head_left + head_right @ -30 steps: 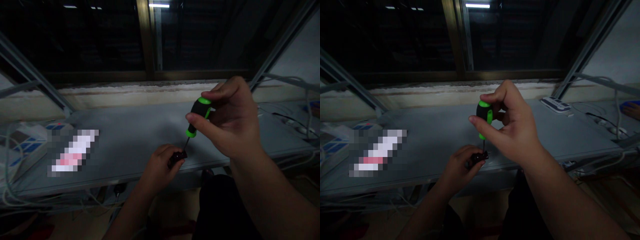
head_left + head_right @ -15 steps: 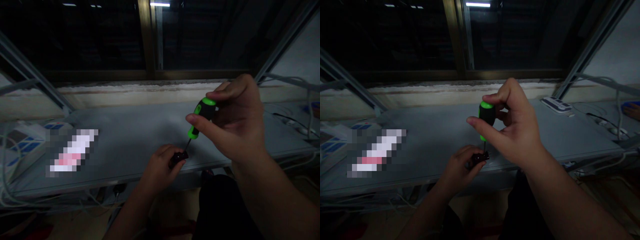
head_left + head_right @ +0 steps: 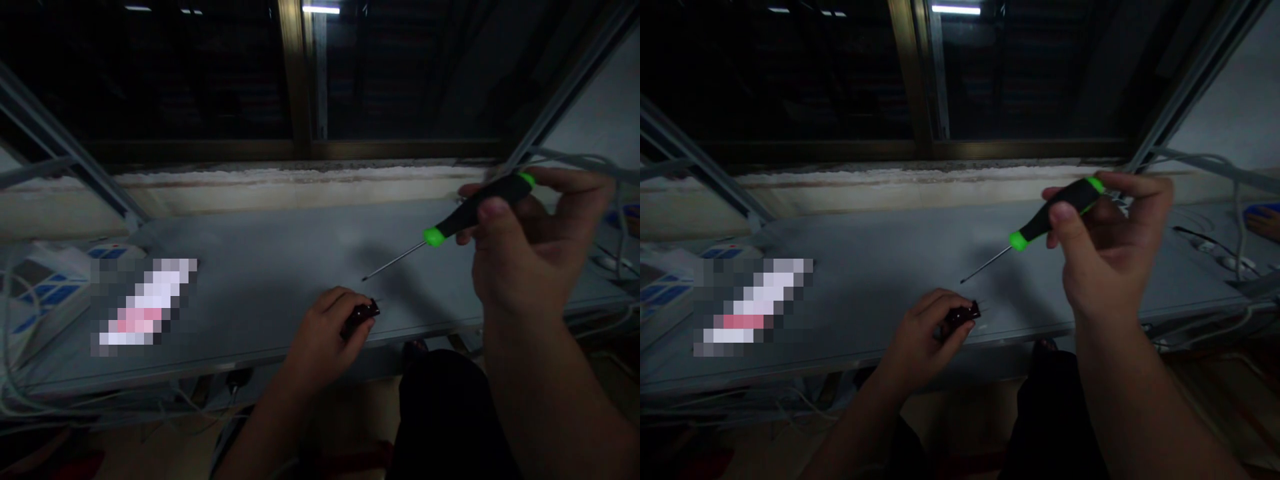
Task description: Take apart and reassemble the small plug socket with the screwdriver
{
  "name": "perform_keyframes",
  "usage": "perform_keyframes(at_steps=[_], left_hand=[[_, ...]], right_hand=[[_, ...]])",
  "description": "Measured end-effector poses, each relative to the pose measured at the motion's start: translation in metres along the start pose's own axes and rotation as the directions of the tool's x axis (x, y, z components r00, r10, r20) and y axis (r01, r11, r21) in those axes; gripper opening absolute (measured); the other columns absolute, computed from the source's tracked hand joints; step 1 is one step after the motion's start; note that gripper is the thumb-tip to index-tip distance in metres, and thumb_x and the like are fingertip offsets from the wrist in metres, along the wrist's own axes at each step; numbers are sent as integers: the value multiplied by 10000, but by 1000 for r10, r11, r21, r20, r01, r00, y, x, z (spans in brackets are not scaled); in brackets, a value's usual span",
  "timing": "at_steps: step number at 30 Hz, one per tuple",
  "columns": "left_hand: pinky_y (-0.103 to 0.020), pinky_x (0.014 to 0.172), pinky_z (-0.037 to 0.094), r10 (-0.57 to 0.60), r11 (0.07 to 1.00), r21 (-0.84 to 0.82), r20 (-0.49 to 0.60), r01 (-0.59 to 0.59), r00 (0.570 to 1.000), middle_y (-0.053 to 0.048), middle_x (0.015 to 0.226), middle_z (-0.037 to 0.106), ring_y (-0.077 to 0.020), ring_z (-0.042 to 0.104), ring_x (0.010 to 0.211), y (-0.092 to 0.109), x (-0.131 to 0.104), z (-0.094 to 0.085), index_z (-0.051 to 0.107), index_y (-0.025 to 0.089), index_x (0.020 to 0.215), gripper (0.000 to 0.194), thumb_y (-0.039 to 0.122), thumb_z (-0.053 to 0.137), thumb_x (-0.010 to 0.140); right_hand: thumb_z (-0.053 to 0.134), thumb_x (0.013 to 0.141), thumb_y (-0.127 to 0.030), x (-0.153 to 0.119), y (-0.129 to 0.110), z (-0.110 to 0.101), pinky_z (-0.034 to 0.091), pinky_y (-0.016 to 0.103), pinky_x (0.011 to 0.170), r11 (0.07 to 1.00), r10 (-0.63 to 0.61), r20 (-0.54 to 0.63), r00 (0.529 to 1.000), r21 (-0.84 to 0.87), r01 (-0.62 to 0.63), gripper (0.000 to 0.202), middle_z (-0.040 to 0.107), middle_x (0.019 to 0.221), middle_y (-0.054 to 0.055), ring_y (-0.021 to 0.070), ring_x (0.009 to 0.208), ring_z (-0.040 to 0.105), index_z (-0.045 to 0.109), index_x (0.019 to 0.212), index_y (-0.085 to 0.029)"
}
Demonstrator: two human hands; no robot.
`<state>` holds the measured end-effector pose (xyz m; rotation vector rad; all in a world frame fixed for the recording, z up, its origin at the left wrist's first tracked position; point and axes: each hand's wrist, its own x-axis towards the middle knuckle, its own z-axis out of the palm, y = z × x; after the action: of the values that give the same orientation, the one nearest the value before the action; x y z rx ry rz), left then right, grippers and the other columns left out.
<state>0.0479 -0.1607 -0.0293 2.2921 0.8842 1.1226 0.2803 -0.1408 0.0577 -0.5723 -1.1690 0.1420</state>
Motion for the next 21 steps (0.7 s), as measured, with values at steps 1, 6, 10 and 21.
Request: perform_keyframes(at_steps=[1, 6, 10, 21], left_hand=[[-364, 879, 539, 3, 1000, -10, -8, -3, 1000, -59, 1065, 691, -204, 660, 991, 1, 0, 0, 637, 222, 1122, 182, 175, 656, 947], [-368, 907, 513, -54, 998, -20, -108, 52, 993, -72, 1103, 637, -209, 625, 1032, -2, 0, -1, 569, 222, 1189, 255, 166, 625, 946], [-388, 892, 517, -138, 989, -69, -151, 129, 979, -65, 1073, 607, -212, 629, 976, -9, -1, -1, 494, 246, 1390, 487, 167, 629, 928], [-350, 819, 579, -153, 988, -73, -226, 140, 962, -73, 1050, 649, -210, 660, 980, -16, 6, 1, 662, 219, 1056, 170, 170, 698, 897]], right_hand=[[813, 822, -184, -2, 6, -9, 505, 193, 461, 999, 14, -84, 996, -37, -18, 389, 710, 853, -14, 169, 831, 751, 523, 1065, -271], [851, 766, -285, -38, 32, -53, 648, 304, 612, 942, 223, -250, 942, -194, -274, 515, 698, 952, -21, 150, 762, 710, 435, 1070, -271], [835, 761, -370, -67, 51, -79, 602, 318, 671, 799, 338, -132, 932, -483, -358, 396, 697, 970, 31, 170, 781, 703, 582, 1022, -215], [704, 845, -291, -77, 66, -83, 531, 378, 851, 661, 359, 320, 877, -750, 3, 173, 696, 957, 70, 228, 908, 666, 730, 980, -185]])
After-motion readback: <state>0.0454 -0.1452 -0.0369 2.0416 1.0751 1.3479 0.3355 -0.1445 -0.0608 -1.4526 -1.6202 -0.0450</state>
